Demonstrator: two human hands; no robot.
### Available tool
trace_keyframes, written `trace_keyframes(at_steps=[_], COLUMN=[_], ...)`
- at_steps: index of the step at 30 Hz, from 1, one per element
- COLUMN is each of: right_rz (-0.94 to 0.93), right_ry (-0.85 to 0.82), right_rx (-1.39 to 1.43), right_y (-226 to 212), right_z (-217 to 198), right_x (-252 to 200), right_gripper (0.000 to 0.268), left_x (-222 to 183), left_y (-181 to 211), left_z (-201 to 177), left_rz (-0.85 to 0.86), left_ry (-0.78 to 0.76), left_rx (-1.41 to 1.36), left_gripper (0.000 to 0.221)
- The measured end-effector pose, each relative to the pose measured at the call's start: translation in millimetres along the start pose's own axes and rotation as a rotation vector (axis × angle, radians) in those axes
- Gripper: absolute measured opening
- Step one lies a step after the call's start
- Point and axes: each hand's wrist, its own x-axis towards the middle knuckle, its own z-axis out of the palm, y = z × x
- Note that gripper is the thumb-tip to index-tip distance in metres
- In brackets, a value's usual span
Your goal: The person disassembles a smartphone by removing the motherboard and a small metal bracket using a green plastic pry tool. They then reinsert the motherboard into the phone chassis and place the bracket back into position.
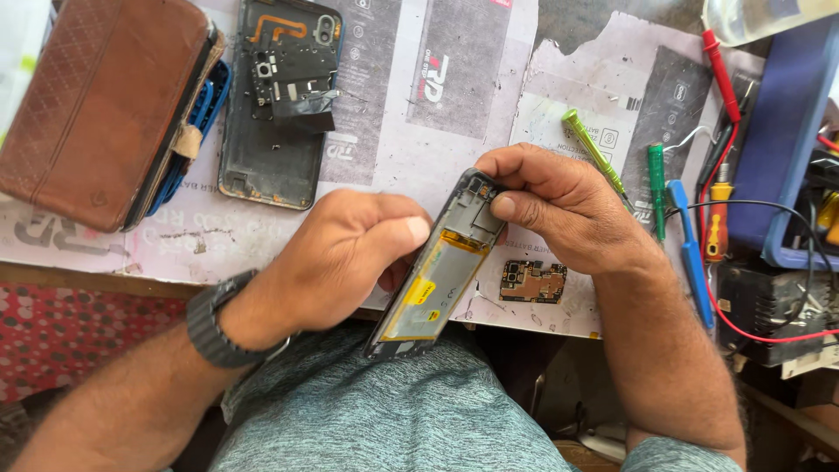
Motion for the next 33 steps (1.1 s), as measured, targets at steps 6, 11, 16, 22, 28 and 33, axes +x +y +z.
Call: trace_keyframes(at_steps=[6, 11, 16, 22, 28, 33], right_rz=[-0.064, -0.066, -0.054, -0.081, -0.076, -0.072], right_ry=[-0.059, -0.058, -0.064, -0.119, -0.122, -0.118], right_rx=[0.069, 0.098, 0.065, 0.067, 0.022, -0.014], right_y=[6, 8, 6, 1, 0, 1], right_z=[-5, -5, -3, -1, -1, -2], right_x=[5, 9, 9, 9, 10, 10], right_gripper=[0.03, 0.026, 0.024, 0.02, 0.02, 0.02], left_x=[3, -6, -10, -13, -13, -11], left_y=[15, 26, 26, 28, 31, 34], left_z=[2, 9, 13, 20, 24, 27], left_rz=[-0.023, -0.026, 0.022, 0.013, 0.013, 0.001], left_ry=[-0.031, -0.019, -0.02, 0.01, 0.019, 0.037], left_rx=[0.101, 0.13, 0.206, 0.265, 0.306, 0.332], left_gripper=[0.032, 0.024, 0.021, 0.019, 0.017, 0.019])
